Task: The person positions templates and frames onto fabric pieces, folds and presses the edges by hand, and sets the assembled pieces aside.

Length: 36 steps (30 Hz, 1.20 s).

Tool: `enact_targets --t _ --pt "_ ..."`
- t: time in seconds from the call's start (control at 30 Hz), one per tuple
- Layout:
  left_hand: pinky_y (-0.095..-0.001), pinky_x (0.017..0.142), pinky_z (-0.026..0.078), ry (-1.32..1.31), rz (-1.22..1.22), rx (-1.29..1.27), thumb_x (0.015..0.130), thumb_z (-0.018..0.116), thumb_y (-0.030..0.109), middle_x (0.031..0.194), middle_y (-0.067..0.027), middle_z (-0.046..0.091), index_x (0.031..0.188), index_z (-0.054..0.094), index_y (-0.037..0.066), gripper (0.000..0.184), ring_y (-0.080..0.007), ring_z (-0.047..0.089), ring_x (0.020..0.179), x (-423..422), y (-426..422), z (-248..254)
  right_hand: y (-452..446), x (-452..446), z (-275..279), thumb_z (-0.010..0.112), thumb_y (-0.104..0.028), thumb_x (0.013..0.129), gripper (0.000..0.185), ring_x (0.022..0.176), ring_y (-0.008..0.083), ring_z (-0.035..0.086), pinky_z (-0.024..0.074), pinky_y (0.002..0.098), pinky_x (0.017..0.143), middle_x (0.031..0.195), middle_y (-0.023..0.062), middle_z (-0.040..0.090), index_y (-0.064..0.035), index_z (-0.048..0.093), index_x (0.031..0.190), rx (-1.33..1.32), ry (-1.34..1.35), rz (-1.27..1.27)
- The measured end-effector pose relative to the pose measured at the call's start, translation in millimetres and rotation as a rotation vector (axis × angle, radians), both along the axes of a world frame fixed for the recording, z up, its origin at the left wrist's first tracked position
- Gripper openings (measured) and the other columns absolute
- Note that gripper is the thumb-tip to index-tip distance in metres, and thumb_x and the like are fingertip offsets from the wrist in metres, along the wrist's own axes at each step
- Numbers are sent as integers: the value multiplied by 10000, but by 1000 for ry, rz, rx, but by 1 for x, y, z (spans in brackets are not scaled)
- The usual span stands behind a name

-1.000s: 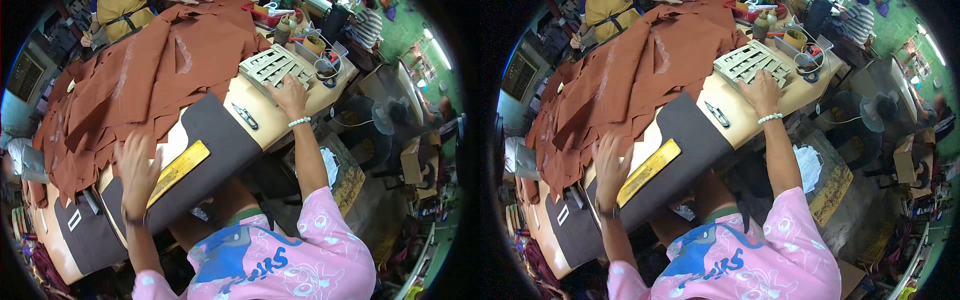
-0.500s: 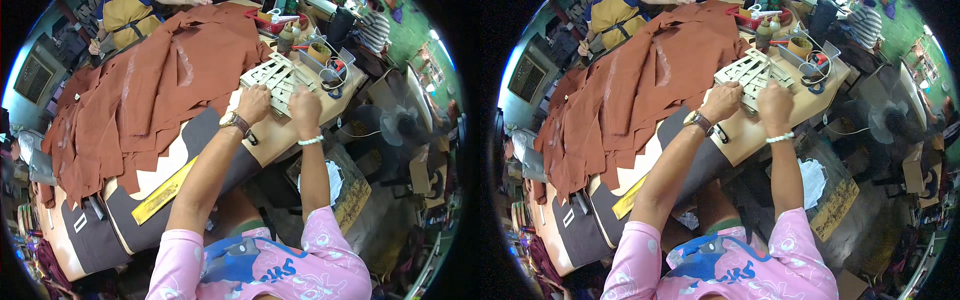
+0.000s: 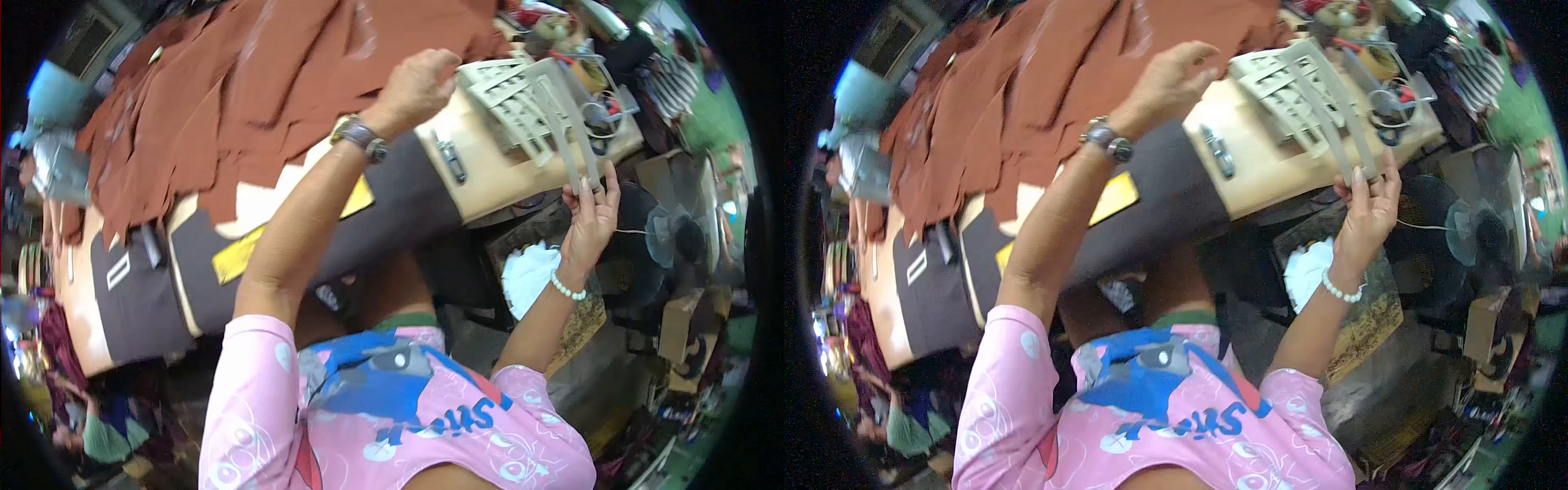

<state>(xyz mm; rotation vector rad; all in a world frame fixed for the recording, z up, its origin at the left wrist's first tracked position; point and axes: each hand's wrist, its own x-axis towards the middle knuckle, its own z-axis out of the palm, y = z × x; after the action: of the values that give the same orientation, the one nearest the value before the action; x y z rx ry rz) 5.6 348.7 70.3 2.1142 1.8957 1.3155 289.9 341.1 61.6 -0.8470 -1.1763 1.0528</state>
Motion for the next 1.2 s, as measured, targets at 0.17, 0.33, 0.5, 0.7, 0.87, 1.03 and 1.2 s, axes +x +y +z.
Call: enact_targets --t 0.17,0.33,0.5,0.7,0.87,1.03,1.2 --pt "-252 761 476 -280 130 -341 903 571 201 905 -73 646 1099 602 -1 283 -115 589 865 -67 -169 33 -59 -37 -22 588 -58 884 294 685 99 613 522 206 614 930 93 626 -9 500 1161 -208 42 368" --pt "-236 787 463 -369 335 -467 898 563 103 917 -67 657 1026 619 -46 205 -101 588 873 -104 -305 -2 -107 -99 -33 562 -45 888 276 676 94 612 514 192 600 906 74 625 13 529 1156 -358 -115 656" --pt "-278 783 489 -381 411 -361 873 558 50 942 -119 671 1060 627 -23 212 -164 625 861 -87 -346 -33 -136 -145 -38 573 -42 876 256 651 66 582 454 168 554 821 50 651 18 551 1124 -348 -364 829" --pt "-332 875 470 -303 399 -361 809 589 32 1028 -129 624 1217 537 20 412 -232 603 962 -84 -356 -48 -144 -167 -41 586 -53 860 254 620 56 573 445 171 516 798 43 649 31 580 1100 -333 -568 810" --pt "-361 973 413 -346 296 -402 731 666 79 1120 -116 588 1327 441 63 637 -252 546 1066 -88 -365 -45 -146 -173 -37 614 -76 842 277 606 52 568 432 170 501 777 34 648 35 593 1094 -358 -641 794" --pt "-363 998 393 -379 268 -410 704 705 97 1142 -102 580 1349 418 80 706 -245 514 1102 -88 -366 -46 -145 -175 -37 624 -84 831 286 596 50 559 424 172 498 769 24 645 37 599 1089 -350 -691 785" --pt "-363 999 393 -353 264 -376 709 705 94 1151 -99 581 1351 415 85 704 -249 513 1101 -88 -367 -50 -144 -175 -34 626 -82 827 292 591 48 552 421 172 496 764 20 641 38 599 1091 -372 -671 797"
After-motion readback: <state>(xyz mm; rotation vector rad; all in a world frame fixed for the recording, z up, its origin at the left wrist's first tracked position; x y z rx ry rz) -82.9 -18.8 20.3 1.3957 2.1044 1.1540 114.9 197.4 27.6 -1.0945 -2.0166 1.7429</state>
